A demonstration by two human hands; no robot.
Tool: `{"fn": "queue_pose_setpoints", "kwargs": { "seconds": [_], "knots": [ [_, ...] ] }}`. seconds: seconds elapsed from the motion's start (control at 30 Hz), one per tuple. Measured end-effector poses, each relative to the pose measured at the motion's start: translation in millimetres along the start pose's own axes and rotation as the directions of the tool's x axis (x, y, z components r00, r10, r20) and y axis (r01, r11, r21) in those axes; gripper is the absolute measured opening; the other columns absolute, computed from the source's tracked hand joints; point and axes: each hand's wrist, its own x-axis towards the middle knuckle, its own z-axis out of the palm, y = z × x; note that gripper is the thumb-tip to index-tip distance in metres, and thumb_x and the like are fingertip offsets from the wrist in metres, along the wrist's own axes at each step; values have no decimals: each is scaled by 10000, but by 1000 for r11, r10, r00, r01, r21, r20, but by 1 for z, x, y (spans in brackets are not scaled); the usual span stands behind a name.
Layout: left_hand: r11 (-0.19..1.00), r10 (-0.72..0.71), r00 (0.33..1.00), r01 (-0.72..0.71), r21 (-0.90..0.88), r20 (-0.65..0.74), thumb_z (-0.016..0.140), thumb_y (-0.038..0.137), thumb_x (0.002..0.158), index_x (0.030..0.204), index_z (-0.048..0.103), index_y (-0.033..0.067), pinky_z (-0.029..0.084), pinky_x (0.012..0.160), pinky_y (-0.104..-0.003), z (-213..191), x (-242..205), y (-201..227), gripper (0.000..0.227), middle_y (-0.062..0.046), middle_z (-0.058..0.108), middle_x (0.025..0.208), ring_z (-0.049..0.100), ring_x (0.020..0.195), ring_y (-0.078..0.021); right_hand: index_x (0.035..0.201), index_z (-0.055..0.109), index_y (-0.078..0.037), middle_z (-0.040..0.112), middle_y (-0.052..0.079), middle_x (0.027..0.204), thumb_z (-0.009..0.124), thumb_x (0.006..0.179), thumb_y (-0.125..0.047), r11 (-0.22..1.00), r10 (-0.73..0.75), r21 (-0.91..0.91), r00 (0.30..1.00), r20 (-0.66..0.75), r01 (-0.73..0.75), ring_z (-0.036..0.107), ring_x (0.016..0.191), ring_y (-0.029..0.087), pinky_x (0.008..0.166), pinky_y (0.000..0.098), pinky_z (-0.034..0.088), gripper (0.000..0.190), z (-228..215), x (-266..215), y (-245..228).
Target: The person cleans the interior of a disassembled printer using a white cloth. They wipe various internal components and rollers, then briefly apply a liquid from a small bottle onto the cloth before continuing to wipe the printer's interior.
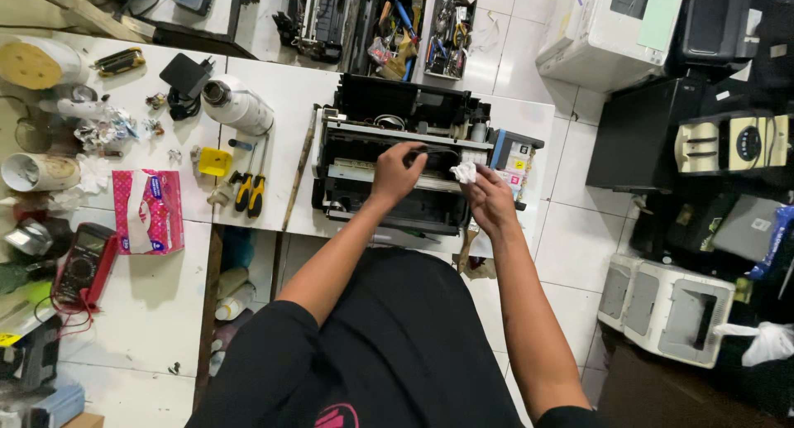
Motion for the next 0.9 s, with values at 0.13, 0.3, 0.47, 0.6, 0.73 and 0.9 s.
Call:
{"fn": "queue_pose_setpoints", "kwargs": {
  "seconds": [0.13, 0.3, 0.47, 0.6, 0.73, 0.9],
  "knots": [
    [959, -124, 961, 180, -217, 249, 823, 511, 928, 1319, 773, 176, 642, 912, -419, 14, -13, 31, 517, -119, 811, 1146, 768, 1092, -313, 1249, 698, 9, 760, 255, 1079, 676, 984, 79, 991, 50, 121, 998, 24, -53, 788, 926, 324, 849, 391, 668, 275, 48, -60, -27],
    [824, -151, 939, 292, -486, 309, 883, 136, 906, 1225, 802, 68, 695, 719, -346, 9, -18, 32, 336, -196, 813, 1071, 794, 953, -236, 1269, 724, 70, 759, 234, 1095, 718, 1038, -42, 998, 20, 58, 999, 40, -22, 783, 897, 304, 864, 427, 665, 257, 73, -75, -35],
    [844, -120, 958, 235, -481, 259, 872, 111, 911, 1245, 795, 94, 704, 722, -348, -9, -23, 35, 343, -176, 806, 1101, 796, 986, -250, 1208, 772, 34, 775, 193, 1015, 817, 974, -34, 960, -109, -254, 992, 56, 120, 781, 831, 264, 769, 380, 693, 248, 88, -94, -39],
    [791, -172, 948, 295, -536, 269, 828, 31, 907, 1264, 789, 74, 717, 700, -345, -14, -30, 37, 361, -189, 791, 1106, 794, 935, -237, 1099, 775, 45, 738, 184, 921, 828, 939, 7, 956, -124, -268, 992, -14, 116, 769, 782, 289, 716, 398, 681, 173, 80, -91, -27],
    [785, -187, 949, 300, -542, 254, 808, 12, 896, 1284, 781, 88, 714, 685, -335, -10, -26, 11, 396, -178, 791, 1087, 792, 910, -213, 1078, 765, 29, 725, 169, 914, 790, 950, 9, 977, -134, -175, 990, -37, 126, 779, 812, 305, 726, 397, 676, 131, 83, -92, -20],
    [740, -112, 920, 330, -586, 376, 881, 15, 840, 1353, 744, 62, 672, 709, -269, -26, -35, 51, 533, -188, 802, 1162, 741, 919, -136, 1098, 731, 21, 705, 167, 922, 763, 946, 13, 984, -147, -110, 988, -38, 142, 775, 812, 317, 716, 412, 680, 156, 95, -106, -20]
  ]
}}
